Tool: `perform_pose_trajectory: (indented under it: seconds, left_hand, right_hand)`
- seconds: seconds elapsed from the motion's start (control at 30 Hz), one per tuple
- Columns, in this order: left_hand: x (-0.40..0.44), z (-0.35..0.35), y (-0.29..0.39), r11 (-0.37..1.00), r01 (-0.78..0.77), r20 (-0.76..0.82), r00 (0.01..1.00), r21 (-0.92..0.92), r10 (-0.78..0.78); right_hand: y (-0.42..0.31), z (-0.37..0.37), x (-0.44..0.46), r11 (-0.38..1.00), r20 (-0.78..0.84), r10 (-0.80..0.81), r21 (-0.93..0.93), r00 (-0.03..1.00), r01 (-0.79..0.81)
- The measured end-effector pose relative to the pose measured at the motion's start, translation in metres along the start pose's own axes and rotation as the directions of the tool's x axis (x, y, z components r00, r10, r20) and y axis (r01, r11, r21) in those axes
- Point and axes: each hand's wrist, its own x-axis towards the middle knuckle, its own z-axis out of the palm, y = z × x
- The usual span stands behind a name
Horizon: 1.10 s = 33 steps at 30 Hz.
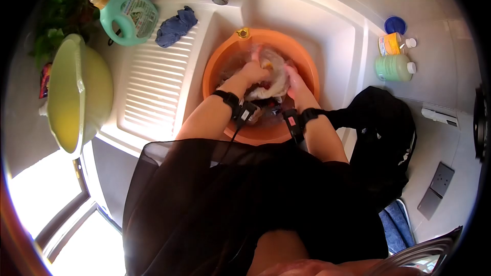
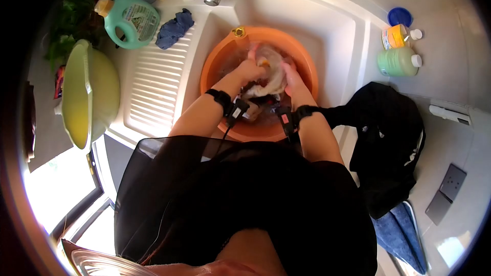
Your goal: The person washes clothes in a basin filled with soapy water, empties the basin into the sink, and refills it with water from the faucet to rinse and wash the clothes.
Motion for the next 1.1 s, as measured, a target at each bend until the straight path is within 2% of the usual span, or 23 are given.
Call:
perform_pose_trajectory:
  seconds: [0.03, 0.1, 0.13, 0.23, 0.27, 0.37, 0.47, 0.57, 0.67, 0.7, 0.77, 0.8, 0.87, 0.9, 0.93, 1.03, 1.07, 1.1]
  left_hand:
    - [-0.016, -0.002, 0.009, 0.998, -0.068, 0.036, 0.997, -0.014, 0.069]
    - [-0.038, -0.006, 0.014, 0.932, -0.349, 0.045, 0.937, 0.097, 0.346]
    - [-0.068, -0.015, 0.042, 0.95, -0.284, 0.086, 0.958, 0.128, 0.274]
    - [-0.094, -0.004, 0.041, 0.859, -0.509, -0.033, 0.859, 0.052, 0.511]
    - [-0.101, -0.003, 0.045, 0.873, -0.487, -0.079, 0.87, 0.02, 0.486]
    - [-0.116, -0.006, 0.052, 0.876, -0.476, -0.114, 0.869, 0.07, 0.481]
    - [-0.12, -0.002, 0.054, 0.865, -0.499, -0.207, 0.841, 0.055, 0.499]
    - [-0.127, 0.0, 0.065, 0.923, -0.384, -0.242, 0.894, 0.022, 0.377]
    - [-0.117, 0.001, 0.059, 0.934, -0.326, -0.272, 0.921, -0.143, 0.28]
    - [-0.106, -0.001, 0.052, 0.959, -0.233, -0.251, 0.949, -0.16, 0.189]
    - [-0.084, -0.008, 0.035, 0.981, -0.041, -0.205, 0.979, -0.188, 0.001]
    - [-0.093, -0.013, 0.043, 0.994, -0.096, -0.279, 0.957, -0.056, 0.077]
    - [-0.096, -0.032, 0.033, 0.92, -0.31, -0.394, 0.835, 0.239, 0.384]
    - [-0.098, -0.043, 0.028, 0.835, -0.388, -0.407, 0.74, 0.39, 0.535]
    - [-0.106, -0.051, 0.027, 0.858, -0.337, -0.398, 0.778, 0.387, 0.485]
    - [-0.123, -0.057, 0.0, 0.702, -0.386, -0.219, 0.764, 0.599, 0.607]
    - [-0.13, -0.054, -0.004, 0.699, -0.23, -0.042, 0.936, 0.677, 0.349]
    - [-0.14, -0.047, -0.009, 0.635, -0.196, -0.015, 0.95, 0.747, 0.311]
  right_hand:
    - [-0.011, 0.012, -0.012, 0.993, 0.057, 0.063, 0.097, 0.996, -0.068]
    - [-0.037, 0.033, -0.046, 0.937, 0.18, 0.171, 0.273, 0.969, -0.217]
    - [-0.042, 0.041, -0.053, 0.956, 0.185, 0.169, 0.208, 0.968, -0.207]
    - [-0.064, 0.073, -0.086, 0.911, 0.25, 0.231, 0.284, 0.94, -0.299]
    - [-0.063, 0.074, -0.085, 0.918, 0.216, 0.258, 0.249, 0.942, -0.309]
    - [-0.044, 0.068, -0.072, 0.972, 0.19, 0.132, 0.17, 0.973, -0.165]
    - [-0.062, 0.095, -0.098, 0.992, 0.184, 0.016, 0.117, 0.983, -0.038]
    - [-0.06, 0.099, -0.105, 0.992, 0.217, -0.065, 0.12, 0.974, 0.04]
    - [-0.046, 0.098, -0.104, 0.989, 0.123, -0.142, -0.026, 0.982, 0.146]
    - [-0.044, 0.092, -0.103, 0.937, 0.12, -0.202, -0.265, 0.972, 0.228]
    - [-0.044, 0.078, -0.101, 0.656, 0.16, -0.313, -0.676, 0.936, 0.335]
    - [-0.072, 0.093, -0.121, 0.63, 0.135, -0.199, -0.741, 0.971, 0.233]
    - [-0.066, 0.071, -0.11, 0.518, 0.102, -0.357, -0.805, 0.928, 0.288]
    - [-0.066, 0.06, -0.107, 0.456, 0.09, -0.437, -0.835, 0.895, 0.307]
    - [-0.077, 0.059, -0.116, 0.326, 0.092, -0.498, -0.902, 0.862, 0.284]
    - [-0.069, 0.037, -0.118, 0.091, 0.09, -0.572, -0.981, 0.815, 0.173]
    - [-0.063, 0.024, -0.112, 0.078, 0.097, -0.446, -0.986, 0.89, 0.146]
    - [-0.062, 0.03, -0.116, 0.004, 0.097, -0.386, -0.994, 0.918, 0.107]
